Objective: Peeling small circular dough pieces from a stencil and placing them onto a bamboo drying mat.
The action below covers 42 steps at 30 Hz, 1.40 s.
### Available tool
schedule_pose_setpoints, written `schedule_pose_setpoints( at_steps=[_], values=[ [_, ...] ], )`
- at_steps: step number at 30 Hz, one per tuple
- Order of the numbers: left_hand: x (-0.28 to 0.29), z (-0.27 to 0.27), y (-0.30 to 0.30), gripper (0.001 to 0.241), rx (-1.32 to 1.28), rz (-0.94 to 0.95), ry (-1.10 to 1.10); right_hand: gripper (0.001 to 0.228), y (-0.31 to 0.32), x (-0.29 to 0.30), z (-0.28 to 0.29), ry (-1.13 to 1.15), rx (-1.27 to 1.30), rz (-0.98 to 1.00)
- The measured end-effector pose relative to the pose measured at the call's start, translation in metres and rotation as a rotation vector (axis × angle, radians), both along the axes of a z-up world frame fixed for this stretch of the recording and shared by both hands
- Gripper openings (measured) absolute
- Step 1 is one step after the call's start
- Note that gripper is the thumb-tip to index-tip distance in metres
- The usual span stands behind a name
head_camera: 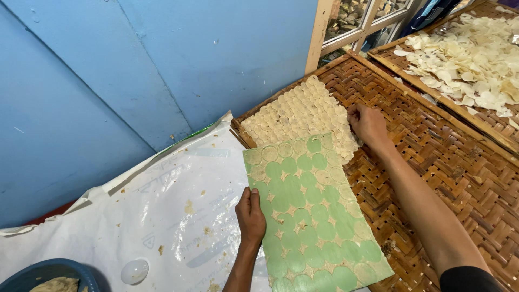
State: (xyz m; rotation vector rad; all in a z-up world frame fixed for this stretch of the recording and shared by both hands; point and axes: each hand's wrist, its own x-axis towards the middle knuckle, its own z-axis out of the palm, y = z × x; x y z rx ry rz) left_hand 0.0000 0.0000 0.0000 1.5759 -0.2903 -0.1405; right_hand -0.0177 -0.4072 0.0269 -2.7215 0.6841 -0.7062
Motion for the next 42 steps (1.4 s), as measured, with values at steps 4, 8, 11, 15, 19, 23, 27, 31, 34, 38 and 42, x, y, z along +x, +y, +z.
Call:
schedule_pose_setpoints(
  at_steps=[4,8,11,15,19,23,27,31,34,38,42],
  values=[
    [0.0,0.0,0.0,0.028,-0.01,0.001,-0.014,0.016,0.007,-0.001,0.003,-0.017,-0.01,-0.033],
    [0.001,-0.002,0.0,0.028,-0.009,0.003,-0.008,0.019,0.006,0.003,-0.002,-0.002,0.039,-0.062],
    [0.001,-0.002,0.0,0.029,-0.005,0.004,-0.01,0.021,0.009,0.004,-0.001,0.026,0.058,-0.059],
    [0.0,0.0,0.0,0.029,-0.004,0.004,0.003,0.021,0.001,0.003,-0.014,0.054,-0.039,-0.061],
    [0.0,-0.001,0.0,0.028,0.0,0.008,0.007,0.02,0.004,0.003,-0.016,0.011,-0.065,-0.053],
    [0.0,0.001,0.001,0.029,0.011,0.005,-0.005,0.023,0.014,0.0,-0.004,-0.041,-0.076,0.011],
    [-0.001,0.001,0.001,0.028,0.005,0.001,0.008,0.027,0.026,-0.005,0.009,-0.017,-0.038,-0.004],
    [0.009,-0.026,0.002,0.03,-0.043,-0.032,0.055,0.024,-0.013,0.001,-0.035,-0.018,-0.097,-0.028],
    [0.009,-0.025,0.001,0.031,-0.048,-0.032,0.053,0.024,-0.02,0.003,-0.042,-0.034,-0.083,-0.03],
    [0.006,-0.023,0.001,0.031,-0.043,-0.033,0.053,0.02,-0.018,0.0,-0.04,-0.096,-0.097,-0.042],
    [0.009,-0.028,0.0,0.03,-0.055,-0.029,0.056,0.02,0.026,-0.009,0.008,-0.366,-0.066,0.01]
  ],
)
